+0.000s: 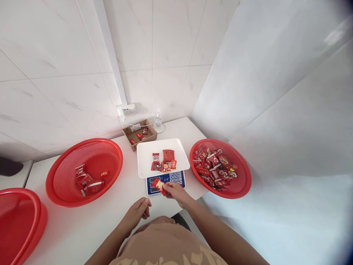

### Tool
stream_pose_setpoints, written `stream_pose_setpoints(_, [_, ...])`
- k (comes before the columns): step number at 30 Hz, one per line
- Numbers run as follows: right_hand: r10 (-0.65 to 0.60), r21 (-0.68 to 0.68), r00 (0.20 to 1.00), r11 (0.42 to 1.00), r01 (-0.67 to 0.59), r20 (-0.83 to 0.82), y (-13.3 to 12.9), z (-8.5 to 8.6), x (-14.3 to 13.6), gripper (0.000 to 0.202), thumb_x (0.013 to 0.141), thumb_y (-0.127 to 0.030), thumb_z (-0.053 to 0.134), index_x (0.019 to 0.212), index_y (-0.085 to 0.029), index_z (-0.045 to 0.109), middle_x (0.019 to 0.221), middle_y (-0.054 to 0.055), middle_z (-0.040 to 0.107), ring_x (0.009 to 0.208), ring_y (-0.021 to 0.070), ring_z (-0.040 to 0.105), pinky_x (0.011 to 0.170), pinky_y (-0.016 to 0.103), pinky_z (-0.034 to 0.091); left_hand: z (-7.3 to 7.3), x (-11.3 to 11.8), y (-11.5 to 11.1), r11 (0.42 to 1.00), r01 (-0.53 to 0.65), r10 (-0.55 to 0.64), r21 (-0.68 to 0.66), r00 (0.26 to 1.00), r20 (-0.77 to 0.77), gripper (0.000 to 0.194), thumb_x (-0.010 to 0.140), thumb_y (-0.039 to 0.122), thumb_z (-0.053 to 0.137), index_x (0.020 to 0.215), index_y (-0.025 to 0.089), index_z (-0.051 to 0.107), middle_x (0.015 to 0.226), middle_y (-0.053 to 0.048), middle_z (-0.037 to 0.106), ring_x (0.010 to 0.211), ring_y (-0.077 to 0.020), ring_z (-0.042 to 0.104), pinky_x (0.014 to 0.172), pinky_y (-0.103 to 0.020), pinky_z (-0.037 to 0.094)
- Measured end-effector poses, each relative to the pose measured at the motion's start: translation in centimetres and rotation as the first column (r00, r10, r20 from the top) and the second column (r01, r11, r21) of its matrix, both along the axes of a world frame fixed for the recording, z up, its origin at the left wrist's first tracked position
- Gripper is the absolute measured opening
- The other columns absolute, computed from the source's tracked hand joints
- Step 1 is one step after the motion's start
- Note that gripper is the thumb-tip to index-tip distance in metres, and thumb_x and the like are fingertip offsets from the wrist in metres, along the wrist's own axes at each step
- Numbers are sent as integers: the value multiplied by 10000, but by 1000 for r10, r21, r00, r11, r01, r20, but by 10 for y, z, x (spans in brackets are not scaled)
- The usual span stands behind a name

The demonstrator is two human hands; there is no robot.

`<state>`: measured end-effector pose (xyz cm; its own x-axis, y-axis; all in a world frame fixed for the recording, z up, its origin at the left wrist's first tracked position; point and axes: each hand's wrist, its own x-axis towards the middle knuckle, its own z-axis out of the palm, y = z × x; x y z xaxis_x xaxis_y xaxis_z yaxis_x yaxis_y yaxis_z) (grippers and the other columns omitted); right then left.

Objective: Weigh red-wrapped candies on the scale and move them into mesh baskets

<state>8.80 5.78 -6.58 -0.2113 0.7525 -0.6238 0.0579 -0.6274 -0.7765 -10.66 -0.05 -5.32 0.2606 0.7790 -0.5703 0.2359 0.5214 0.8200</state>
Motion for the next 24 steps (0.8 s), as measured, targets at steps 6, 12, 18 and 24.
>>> stream_pose_setpoints(6, [-171,41,985,984,171,17,48,9,14,209,823,-385,517,826,-184,572,846,38,630,662,96,584,624,217,448,1,-4,-2,1000,26,-26,-18,999,-20,486,757,651,394,827,192,538,667,14,543,677,-146,515,679,-278,417])
stream_pose_setpoints(12, [-244,277,864,952,128,441,54,-16,41,328,796,-402,513,1045,-192,546,770,24,627,636,140,597,570,245,429,-6,-5,-3,999,19,-20,-37,1000,-20,455,755,619,422,834,189,547,673,11,555,680,-146,527,685,-289,424])
stream_pose_setpoints(18, [-284,297,810,944,143,513,74,-27,57,511,776,-399,543,1205,-123,506,782,66,654,615,155,592,580,265,434,-16,-6,0,999,17,-18,-49,1000,-12,478,739,639,437,835,185,552,665,9,560,661,-141,525,679,-293,441])
stream_pose_setpoints(24, [-260,289,796,951,112,547,87,-33,53,541,741,-433,590,1187,-131,541,756,61,658,640,168,590,575,263,423,-12,-9,-2,998,44,-45,-44,999,-29,471,748,626,433,859,184,553,693,3,567,693,-147,526,702,-299,438])
